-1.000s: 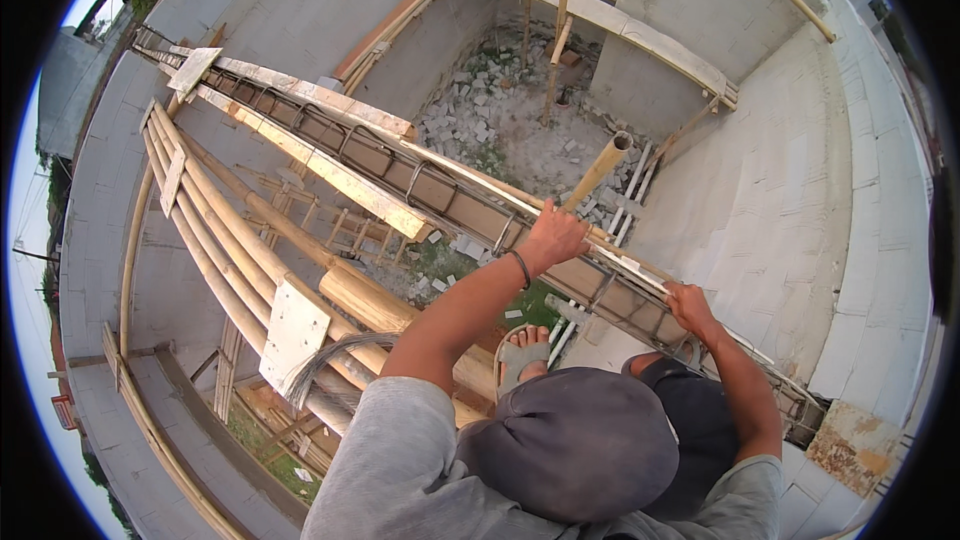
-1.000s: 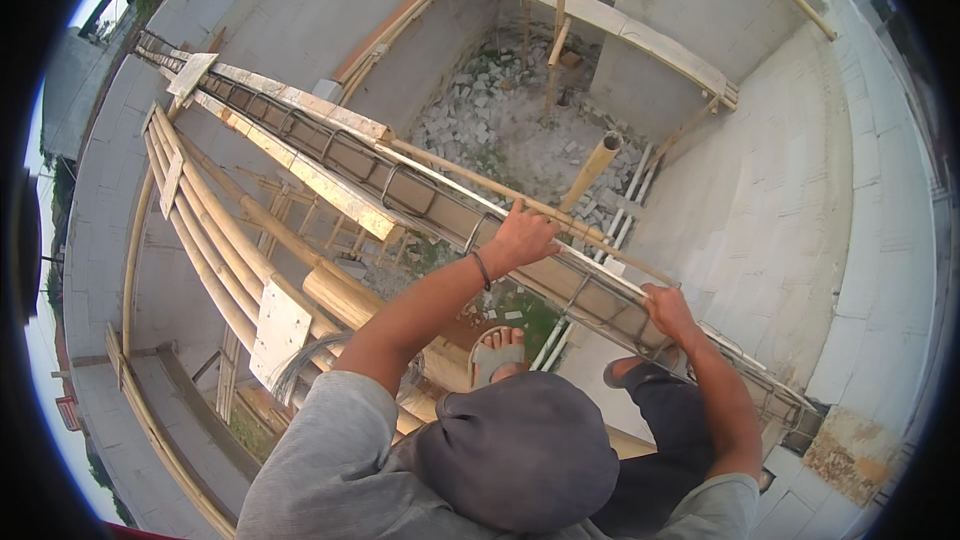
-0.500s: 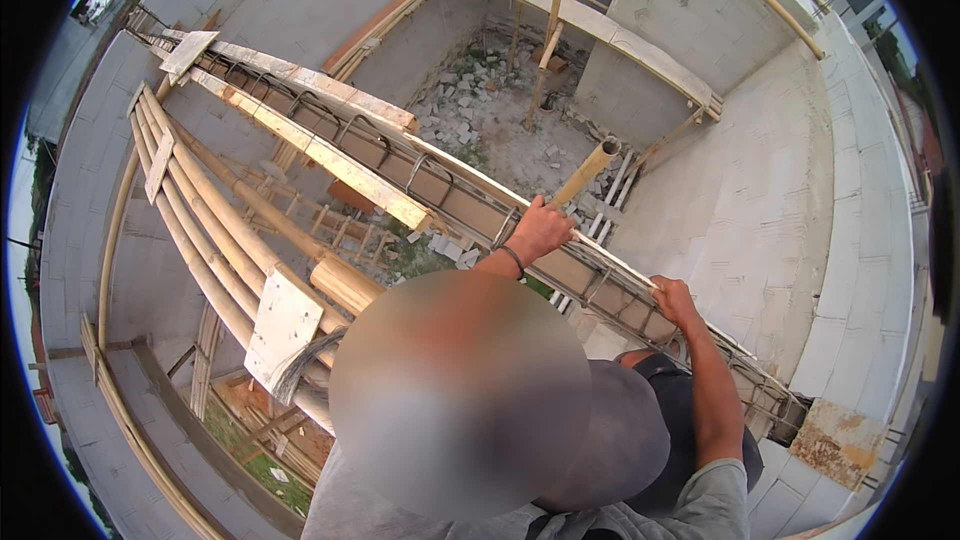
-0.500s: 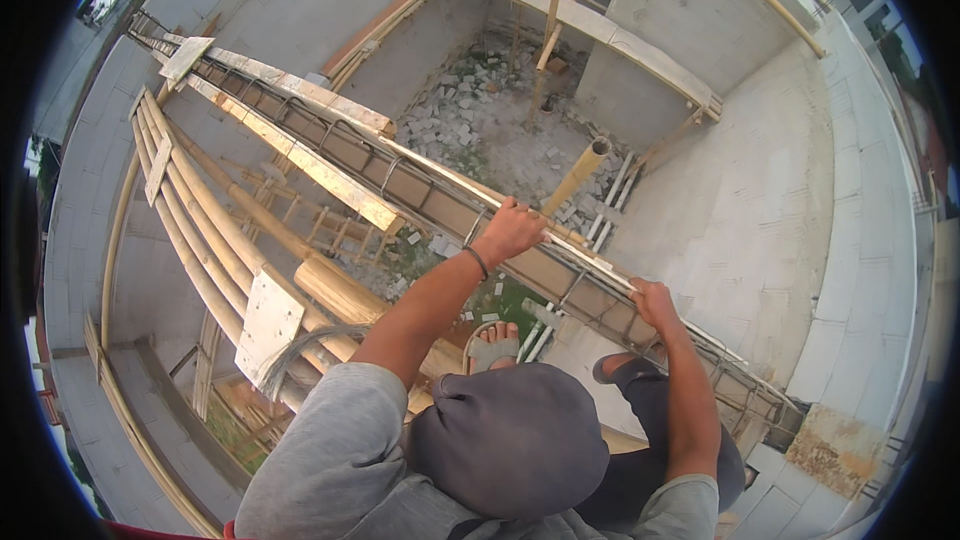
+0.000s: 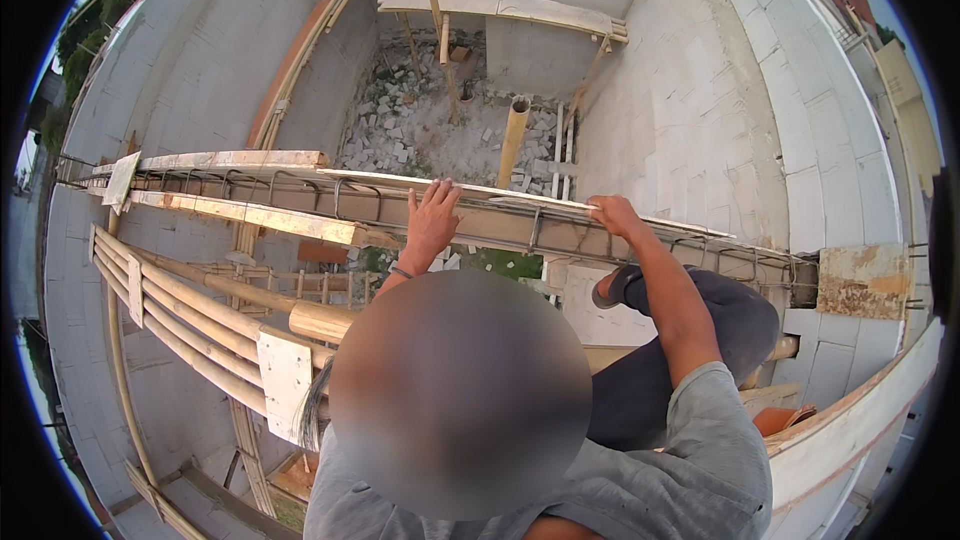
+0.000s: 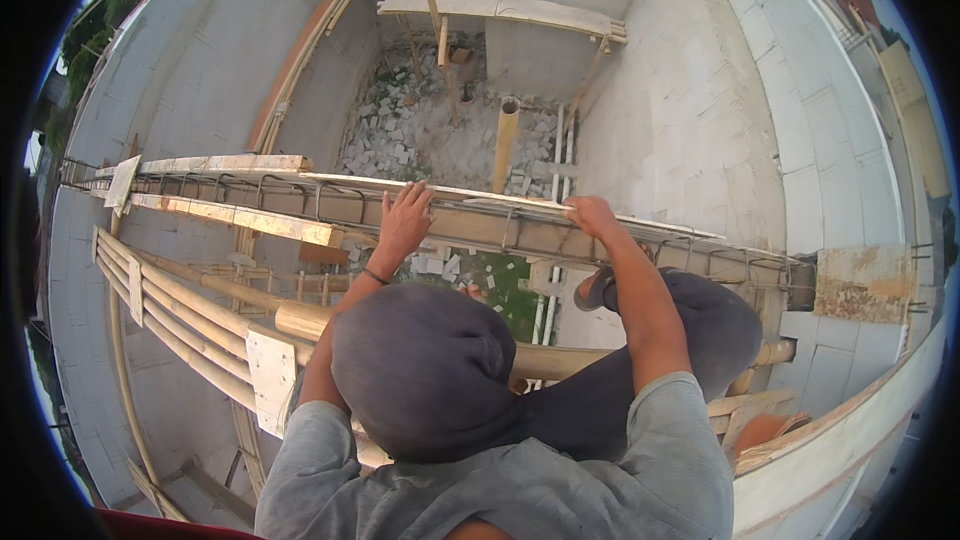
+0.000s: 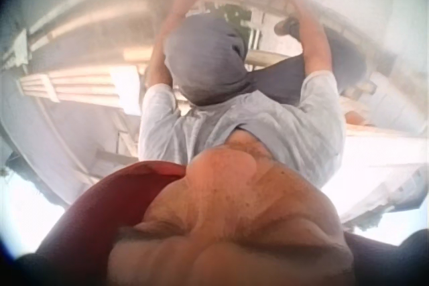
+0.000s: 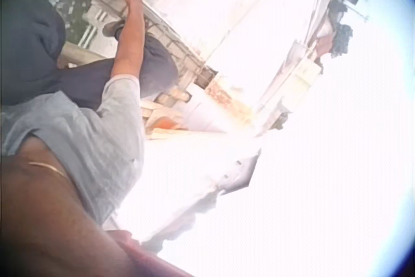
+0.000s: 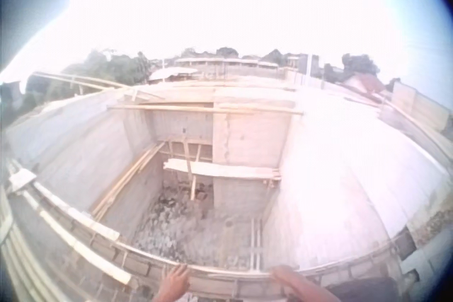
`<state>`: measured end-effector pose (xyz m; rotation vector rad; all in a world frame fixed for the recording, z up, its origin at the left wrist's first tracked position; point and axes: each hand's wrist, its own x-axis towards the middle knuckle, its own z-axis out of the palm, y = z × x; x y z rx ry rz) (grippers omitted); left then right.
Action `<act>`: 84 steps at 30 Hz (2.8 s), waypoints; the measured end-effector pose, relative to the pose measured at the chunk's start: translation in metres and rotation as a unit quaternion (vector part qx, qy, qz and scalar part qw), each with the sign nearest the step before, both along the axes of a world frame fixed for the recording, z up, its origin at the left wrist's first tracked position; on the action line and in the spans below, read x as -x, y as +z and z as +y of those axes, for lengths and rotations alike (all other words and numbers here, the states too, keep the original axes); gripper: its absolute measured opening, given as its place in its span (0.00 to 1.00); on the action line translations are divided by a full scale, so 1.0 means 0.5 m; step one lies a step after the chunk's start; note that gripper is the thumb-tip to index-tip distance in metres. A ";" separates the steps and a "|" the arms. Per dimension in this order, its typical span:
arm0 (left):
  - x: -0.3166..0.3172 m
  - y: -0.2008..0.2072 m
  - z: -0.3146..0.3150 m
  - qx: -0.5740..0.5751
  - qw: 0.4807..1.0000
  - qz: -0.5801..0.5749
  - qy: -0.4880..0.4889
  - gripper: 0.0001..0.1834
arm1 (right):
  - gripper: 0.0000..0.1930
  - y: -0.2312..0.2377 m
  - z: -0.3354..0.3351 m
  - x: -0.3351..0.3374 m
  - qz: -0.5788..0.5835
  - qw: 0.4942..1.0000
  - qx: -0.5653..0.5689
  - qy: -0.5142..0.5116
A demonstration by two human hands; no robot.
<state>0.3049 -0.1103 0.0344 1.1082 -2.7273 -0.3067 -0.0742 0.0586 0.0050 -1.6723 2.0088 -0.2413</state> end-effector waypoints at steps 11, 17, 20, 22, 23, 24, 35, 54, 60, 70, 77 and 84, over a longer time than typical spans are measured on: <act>0.032 -0.033 -0.027 0.024 0.998 0.055 -0.015 0.26 | 0.12 -0.012 -0.009 -0.005 -0.011 0.999 -0.009 -0.033; 0.081 -0.042 -0.031 -0.003 0.999 -0.041 -0.025 0.26 | 0.12 -0.019 -0.001 -0.010 -0.041 0.997 0.013 -0.056; 0.100 -0.053 -0.035 0.030 0.998 -0.032 -0.036 0.25 | 0.13 -0.025 -0.003 -0.008 -0.033 0.998 0.002 -0.058; 0.107 -0.062 -0.042 0.027 0.998 -0.055 -0.028 0.23 | 0.13 -0.025 -0.002 -0.006 -0.034 0.998 -0.003 -0.061; 0.110 -0.068 -0.045 0.029 0.997 -0.061 -0.027 0.22 | 0.13 -0.025 -0.001 -0.006 -0.032 0.997 -0.006 -0.065; 0.112 -0.073 -0.049 0.029 0.998 -0.052 -0.033 0.21 | 0.14 -0.024 0.000 -0.006 -0.034 0.997 -0.010 -0.068; 0.112 -0.100 -0.036 0.042 0.999 -0.028 -0.013 0.09 | 0.16 0.029 -0.018 -0.021 -0.096 0.991 -0.065 -0.062; 0.113 -0.098 -0.016 -0.013 0.999 0.030 0.028 0.12 | 0.28 0.031 -0.043 -0.198 0.168 0.982 -0.045 -0.070; 0.112 -0.117 -0.028 0.008 0.999 0.046 0.017 0.13 | 0.27 0.016 -0.043 -0.190 0.171 0.983 -0.038 -0.062; 0.110 -0.127 -0.034 0.033 0.995 0.092 0.003 0.11 | 0.13 0.057 -0.106 -0.305 0.302 0.947 0.028 -0.107; 0.111 -0.123 -0.036 0.052 0.996 0.069 -0.002 0.09 | 0.19 0.129 -0.029 -0.361 0.190 0.956 0.160 -0.154; 0.114 -0.105 -0.032 0.036 0.999 0.031 0.007 0.09 | 0.25 0.306 0.084 -0.399 -0.014 0.988 0.128 -0.089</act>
